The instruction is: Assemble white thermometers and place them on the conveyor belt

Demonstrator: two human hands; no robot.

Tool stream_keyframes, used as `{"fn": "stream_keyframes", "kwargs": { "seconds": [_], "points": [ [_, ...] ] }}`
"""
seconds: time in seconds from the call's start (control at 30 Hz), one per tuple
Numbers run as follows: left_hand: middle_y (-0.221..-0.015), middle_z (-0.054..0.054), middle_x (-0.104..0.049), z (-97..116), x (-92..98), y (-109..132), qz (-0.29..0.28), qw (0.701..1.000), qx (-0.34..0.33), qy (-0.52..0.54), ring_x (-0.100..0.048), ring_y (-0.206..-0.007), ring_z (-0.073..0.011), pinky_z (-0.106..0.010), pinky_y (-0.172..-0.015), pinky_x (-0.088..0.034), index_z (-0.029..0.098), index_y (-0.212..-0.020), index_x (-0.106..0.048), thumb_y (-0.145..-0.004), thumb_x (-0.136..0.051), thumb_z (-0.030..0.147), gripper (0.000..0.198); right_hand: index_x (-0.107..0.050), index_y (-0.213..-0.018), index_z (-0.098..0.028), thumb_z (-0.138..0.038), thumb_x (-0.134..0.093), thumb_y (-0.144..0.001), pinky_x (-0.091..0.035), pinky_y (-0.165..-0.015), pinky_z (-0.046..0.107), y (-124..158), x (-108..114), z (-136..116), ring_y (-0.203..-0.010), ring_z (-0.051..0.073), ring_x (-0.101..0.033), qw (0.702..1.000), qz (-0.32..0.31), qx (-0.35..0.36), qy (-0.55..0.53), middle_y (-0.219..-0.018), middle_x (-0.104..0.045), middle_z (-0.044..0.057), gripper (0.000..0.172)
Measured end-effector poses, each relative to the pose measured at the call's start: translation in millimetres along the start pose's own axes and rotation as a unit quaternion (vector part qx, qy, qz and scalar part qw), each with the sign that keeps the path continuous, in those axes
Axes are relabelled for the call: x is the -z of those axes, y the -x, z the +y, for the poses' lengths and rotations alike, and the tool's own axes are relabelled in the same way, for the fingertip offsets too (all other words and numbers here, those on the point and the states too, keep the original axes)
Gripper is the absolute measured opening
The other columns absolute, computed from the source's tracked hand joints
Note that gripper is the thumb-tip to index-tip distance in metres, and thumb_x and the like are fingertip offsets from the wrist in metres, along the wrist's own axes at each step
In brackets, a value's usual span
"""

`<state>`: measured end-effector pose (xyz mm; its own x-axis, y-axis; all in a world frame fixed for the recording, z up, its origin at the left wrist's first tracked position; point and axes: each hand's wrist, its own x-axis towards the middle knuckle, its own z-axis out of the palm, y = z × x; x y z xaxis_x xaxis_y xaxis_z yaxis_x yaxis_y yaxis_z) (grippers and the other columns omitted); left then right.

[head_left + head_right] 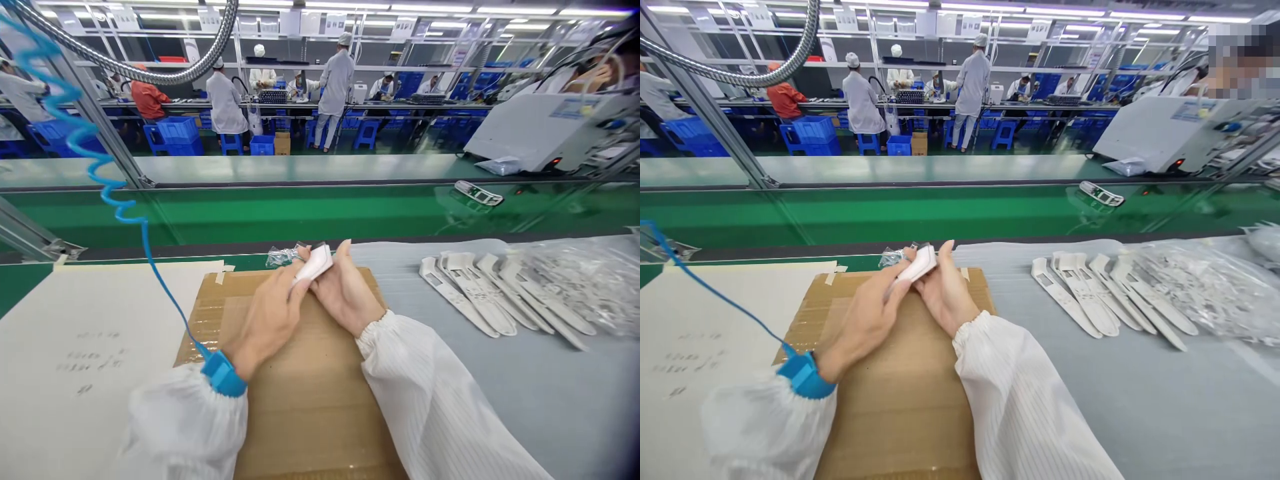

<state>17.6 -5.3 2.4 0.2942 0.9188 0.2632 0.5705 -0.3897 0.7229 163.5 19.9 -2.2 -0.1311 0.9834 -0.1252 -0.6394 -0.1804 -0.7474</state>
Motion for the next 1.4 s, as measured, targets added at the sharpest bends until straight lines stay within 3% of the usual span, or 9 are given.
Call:
{"fn": "stream_keyframes", "kwargs": {
  "seconds": [0.2,0.3,0.4,0.5,0.7,0.9,1.07,1.2,1.4],
  "points": [
    [-0.106,-0.013,-0.073,20,-7.9,5,-0.143,0.959,-0.032,-0.242,-0.071,-0.085,-0.034,-0.041,-0.069,-0.052,0.018,-0.141,-0.047,-0.101,-0.037,0.05,0.052,-0.051,-0.059,-0.021,-0.052,-0.044,-0.097,-0.048,-0.06,0.028,5,-6,-8,-0.052,0.015,-0.051,0.974,0.124,-0.078,-0.171,-0.039,-0.032,-0.005,0.049],
    [-0.106,-0.011,-0.073,18,-5.9,3,-0.102,0.963,0.0,-0.251,-0.071,-0.087,-0.032,-0.038,-0.067,-0.051,0.022,-0.14,-0.049,-0.101,-0.038,0.048,0.048,-0.056,-0.068,-0.02,-0.054,-0.049,-0.095,-0.05,-0.066,0.029,4,-2,-10,-0.06,0.015,-0.056,0.983,0.059,-0.088,-0.153,-0.048,-0.044,-0.004,0.044],
    [-0.115,-0.006,-0.071,8,-2.5,2,0.012,0.982,0.018,-0.186,-0.068,-0.103,-0.0278,-0.037,-0.076,-0.053,0.027,-0.133,-0.053,-0.1,-0.046,0.042,0.037,-0.062,-0.087,-0.021,-0.056,-0.052,-0.095,-0.052,-0.081,0.032,4,-4,-6,-0.083,0.017,-0.064,0.991,-0.038,-0.077,-0.106,-0.078,-0.065,0.0,0.037],
    [-0.125,-0.005,-0.066,1,-0.4,3,0.12,0.989,-0.019,-0.09,-0.063,-0.113,-0.0227,-0.035,-0.09,-0.052,0.025,-0.128,-0.053,-0.094,-0.059,0.043,0.038,-0.064,-0.096,-0.023,-0.055,-0.059,-0.092,-0.05,-0.093,0.035,9,-10,3,-0.101,0.019,-0.063,0.992,-0.1,-0.039,-0.064,-0.098,-0.068,0.002,0.032],
    [-0.129,-0.006,-0.065,4,-4.2,2,0.142,0.978,-0.102,-0.11,-0.063,-0.115,-0.0207,-0.035,-0.094,-0.051,0.023,-0.129,-0.054,-0.1,-0.049,0.035,0.031,-0.067,-0.095,-0.022,-0.041,-0.075,-0.084,-0.049,-0.101,0.036,14,-15,16,-0.11,0.02,-0.061,0.995,-0.089,-0.033,-0.031,-0.103,-0.07,0.003,0.023],
    [-0.124,-0.008,-0.068,6,-7.0,0,0.161,0.972,-0.141,-0.097,-0.065,-0.111,-0.0197,-0.033,-0.092,-0.052,0.019,-0.126,-0.056,-0.101,-0.047,0.032,0.03,-0.068,-0.097,-0.021,-0.05,-0.073,-0.083,-0.049,-0.102,0.04,12,-13,18,-0.108,0.022,-0.063,0.996,-0.08,-0.015,-0.026,-0.101,-0.071,0.004,0.033],
    [-0.13,-0.002,-0.066,-1,1.2,1,0.093,0.991,-0.065,-0.071,-0.063,-0.116,-0.0216,-0.036,-0.096,-0.05,0.028,-0.133,-0.053,-0.096,-0.057,0.04,0.039,-0.066,-0.098,-0.022,-0.051,-0.069,-0.086,-0.052,-0.097,0.037,9,-11,13,-0.105,0.02,-0.063,0.997,-0.073,-0.028,-0.018,-0.099,-0.07,0.003,0.031],
    [-0.121,-0.003,-0.07,-13,10.9,-2,0.012,0.994,0.061,-0.091,-0.066,-0.109,-0.0283,-0.04,-0.086,-0.052,0.029,-0.133,-0.053,-0.089,-0.064,0.044,0.047,-0.065,-0.088,-0.021,-0.046,-0.075,-0.082,-0.057,-0.084,0.034,1,-4,9,-0.095,0.02,-0.066,0.999,0.024,-0.009,-0.031,-0.085,-0.069,0.001,0.028],
    [-0.089,-0.006,-0.073,-36,34.2,-16,0.07,0.972,0.215,0.068,-0.064,-0.065,-0.0165,-0.028,-0.059,-0.048,0.02,-0.122,-0.059,-0.092,-0.055,0.044,0.039,-0.07,-0.091,-0.019,-0.028,-0.077,-0.082,-0.055,-0.085,0.027,-4,3,13,-0.09,0.014,-0.068,0.996,0.091,-0.002,0.022,-0.106,-0.073,0.007,0.015]
  ]
}}
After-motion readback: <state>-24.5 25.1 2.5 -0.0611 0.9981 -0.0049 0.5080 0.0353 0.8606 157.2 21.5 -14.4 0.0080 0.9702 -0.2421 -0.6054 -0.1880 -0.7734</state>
